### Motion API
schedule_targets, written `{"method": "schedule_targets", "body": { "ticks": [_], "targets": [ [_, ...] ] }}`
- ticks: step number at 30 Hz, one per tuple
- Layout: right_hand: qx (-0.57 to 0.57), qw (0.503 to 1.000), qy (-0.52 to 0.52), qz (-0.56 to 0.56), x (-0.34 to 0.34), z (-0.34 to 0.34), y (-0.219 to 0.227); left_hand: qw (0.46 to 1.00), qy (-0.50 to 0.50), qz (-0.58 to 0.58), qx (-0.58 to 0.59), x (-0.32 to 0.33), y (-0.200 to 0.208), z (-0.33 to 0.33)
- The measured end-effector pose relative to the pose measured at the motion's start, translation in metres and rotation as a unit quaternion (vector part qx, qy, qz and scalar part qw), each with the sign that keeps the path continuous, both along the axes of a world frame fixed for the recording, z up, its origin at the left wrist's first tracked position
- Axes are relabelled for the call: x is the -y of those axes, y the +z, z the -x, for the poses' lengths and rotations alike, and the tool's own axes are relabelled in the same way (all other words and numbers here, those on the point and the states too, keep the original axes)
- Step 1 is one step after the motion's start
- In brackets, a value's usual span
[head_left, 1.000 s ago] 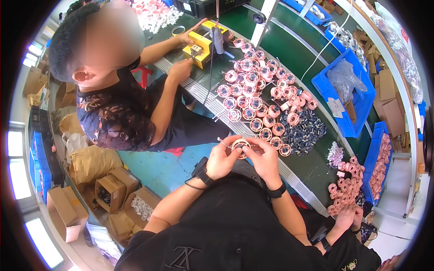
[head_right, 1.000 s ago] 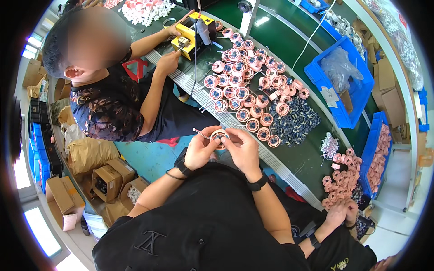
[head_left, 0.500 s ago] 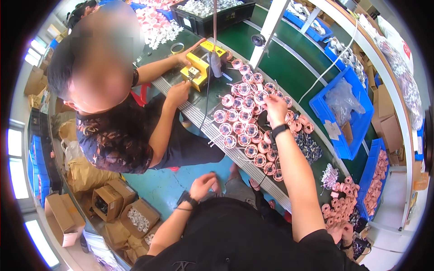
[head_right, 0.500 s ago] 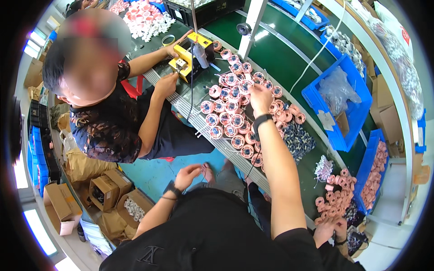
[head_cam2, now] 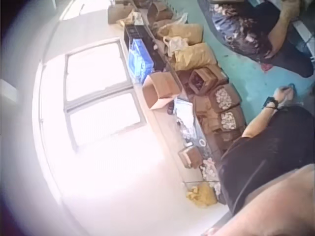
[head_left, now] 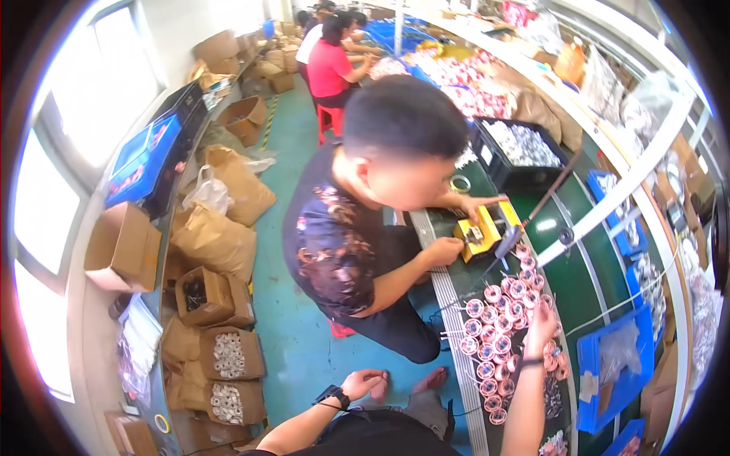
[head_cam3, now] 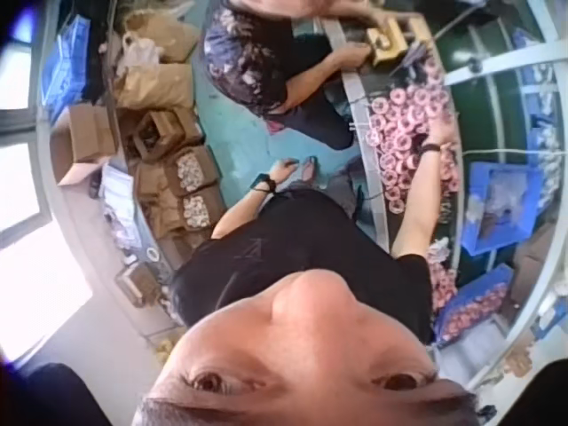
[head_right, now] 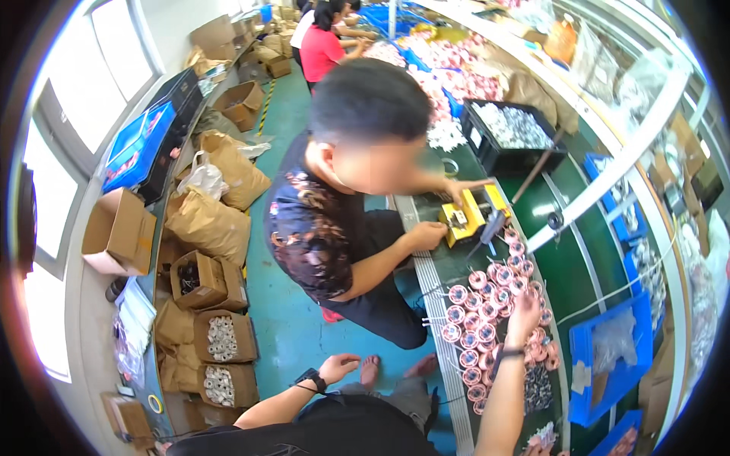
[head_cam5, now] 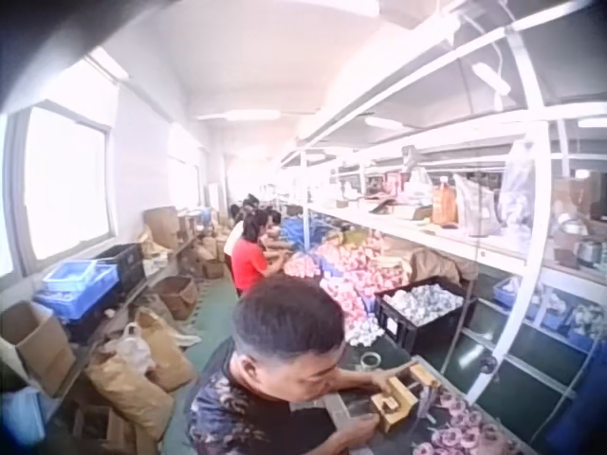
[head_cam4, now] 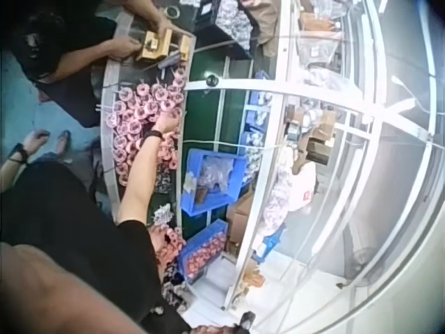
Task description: Manually assemble small circular electronic components at a factory workbench.
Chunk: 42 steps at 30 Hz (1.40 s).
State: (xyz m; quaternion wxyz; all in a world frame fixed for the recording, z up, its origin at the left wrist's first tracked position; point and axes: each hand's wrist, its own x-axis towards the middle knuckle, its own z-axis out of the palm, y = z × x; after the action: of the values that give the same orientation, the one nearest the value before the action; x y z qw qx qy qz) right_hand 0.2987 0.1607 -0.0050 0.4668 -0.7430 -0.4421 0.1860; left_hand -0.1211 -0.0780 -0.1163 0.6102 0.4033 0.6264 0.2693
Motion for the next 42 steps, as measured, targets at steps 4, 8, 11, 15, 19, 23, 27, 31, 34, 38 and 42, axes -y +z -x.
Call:
{"method": "schedule_targets", "body": {
  "ticks": [4,8,11,15,19,23,27,31,34,38,42],
  "targets": [
    [-0.177,0.967,0.165,-0.075,0.116,0.14,0.086,0.989,-0.078,-0.076,0.097,-0.02,0.065,-0.004],
    [-0.467,0.821,0.312,-0.098,0.146,0.263,0.138,0.902,-0.23,-0.329,0.158,-0.02,0.145,-0.027],
    [-0.61,0.706,0.358,-0.046,0.137,0.328,0.155,0.908,-0.075,-0.198,0.361,0.0,0.113,-0.041],
    [-0.782,0.519,0.327,0.111,0.152,0.395,0.165,0.789,0.182,-0.265,0.524,0.017,0.176,0.015],
    [-0.721,0.589,0.356,0.082,0.164,0.481,0.164,0.831,0.186,-0.195,0.487,0.041,0.191,0.096],
    [-0.662,0.656,0.359,0.054,0.156,0.583,0.144,0.793,0.24,-0.204,0.521,0.038,0.171,0.17],
    [-0.781,0.493,0.319,0.213,0.151,0.708,0.126,0.728,0.202,-0.225,0.616,0.019,0.109,0.27],
    [-0.814,0.343,0.341,0.321,0.14,0.855,0.111,0.715,0.248,-0.248,0.605,0.002,0.067,0.4],
    [-0.82,0.318,0.315,0.356,0.122,0.926,0.111,0.772,0.188,-0.334,0.508,-0.018,0.074,0.486],
    [-0.841,0.236,0.342,0.347,0.089,0.988,0.143,0.742,0.224,-0.306,0.553,-0.075,0.109,0.554],
    [-0.807,0.25,0.43,0.319,0.023,1.021,0.166,0.69,0.291,-0.281,0.6,-0.169,0.148,0.611]
  ]
}}
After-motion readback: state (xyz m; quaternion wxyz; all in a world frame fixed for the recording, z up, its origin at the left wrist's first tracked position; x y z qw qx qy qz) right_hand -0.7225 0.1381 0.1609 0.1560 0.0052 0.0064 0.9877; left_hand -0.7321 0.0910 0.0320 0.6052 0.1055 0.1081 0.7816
